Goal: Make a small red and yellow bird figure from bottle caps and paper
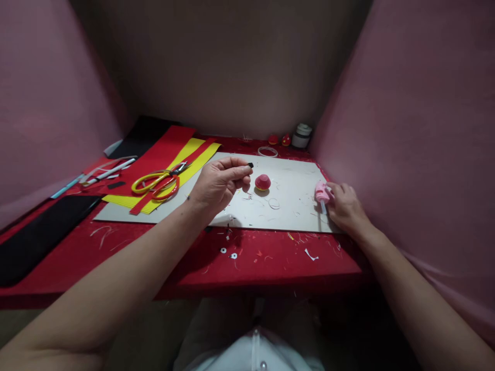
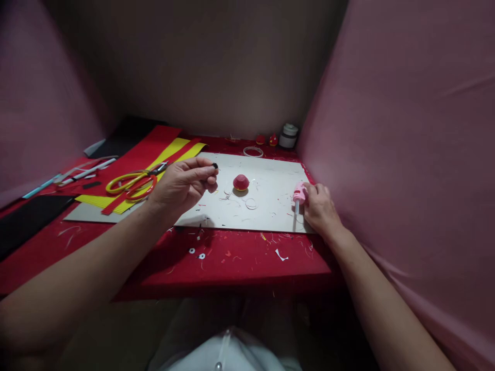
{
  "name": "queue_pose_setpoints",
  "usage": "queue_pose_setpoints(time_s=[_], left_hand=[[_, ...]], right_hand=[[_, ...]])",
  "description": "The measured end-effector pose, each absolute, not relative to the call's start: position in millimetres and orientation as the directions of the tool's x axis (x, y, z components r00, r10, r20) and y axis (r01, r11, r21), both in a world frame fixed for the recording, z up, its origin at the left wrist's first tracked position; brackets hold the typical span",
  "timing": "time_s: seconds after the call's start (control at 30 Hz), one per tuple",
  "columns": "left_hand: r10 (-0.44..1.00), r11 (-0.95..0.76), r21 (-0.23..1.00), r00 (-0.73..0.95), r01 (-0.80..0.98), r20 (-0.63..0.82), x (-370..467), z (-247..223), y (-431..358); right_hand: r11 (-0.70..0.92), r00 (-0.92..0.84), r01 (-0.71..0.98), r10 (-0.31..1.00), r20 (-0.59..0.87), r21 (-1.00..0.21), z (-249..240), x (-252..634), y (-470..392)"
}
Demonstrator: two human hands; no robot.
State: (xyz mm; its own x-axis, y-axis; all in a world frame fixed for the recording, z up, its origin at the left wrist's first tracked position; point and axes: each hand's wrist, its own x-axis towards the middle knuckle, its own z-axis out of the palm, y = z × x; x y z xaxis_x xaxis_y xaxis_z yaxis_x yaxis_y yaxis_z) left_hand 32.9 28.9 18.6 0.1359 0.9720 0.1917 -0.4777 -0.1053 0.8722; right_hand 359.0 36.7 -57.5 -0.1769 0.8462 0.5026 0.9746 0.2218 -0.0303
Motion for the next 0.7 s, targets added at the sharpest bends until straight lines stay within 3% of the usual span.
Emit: queue_pose_setpoints(time_s=[0.23, 0.33, 0.47, 0.57, 0.7], left_hand=[[0.967, -0.121, 0.872, 0.142, -0.475, 0.211, 32.7, 17.0, 31.1], [0.964, -0.126, 0.870, 0.148, -0.476, 0.220, 32.8, 17.1, 31.4], [0.965, -0.126, 0.881, 0.149, -0.457, 0.215, 33.3, 17.3, 30.7], [0.967, -0.124, 0.882, 0.145, -0.455, 0.210, 33.4, 16.9, 30.6], [0.970, -0.106, 0.883, 0.147, -0.456, 0.192, 31.7, 15.0, 32.0]], right_hand=[[0.287, -0.208, 0.946, 0.894, 0.397, -0.150, -49.1, 377.2, 40.9], [0.250, -0.140, 0.949, 0.878, 0.457, -0.190, -33.7, 363.7, 38.2], [0.415, -0.179, 0.793, 0.858, 0.481, -0.446, -19.1, 307.4, 40.2], [0.506, -0.306, 0.675, 0.854, 0.420, -0.537, -18.2, 258.3, 56.7], [0.399, -0.274, 0.517, 0.915, 0.295, -0.758, -21.8, 222.8, 86.5]])
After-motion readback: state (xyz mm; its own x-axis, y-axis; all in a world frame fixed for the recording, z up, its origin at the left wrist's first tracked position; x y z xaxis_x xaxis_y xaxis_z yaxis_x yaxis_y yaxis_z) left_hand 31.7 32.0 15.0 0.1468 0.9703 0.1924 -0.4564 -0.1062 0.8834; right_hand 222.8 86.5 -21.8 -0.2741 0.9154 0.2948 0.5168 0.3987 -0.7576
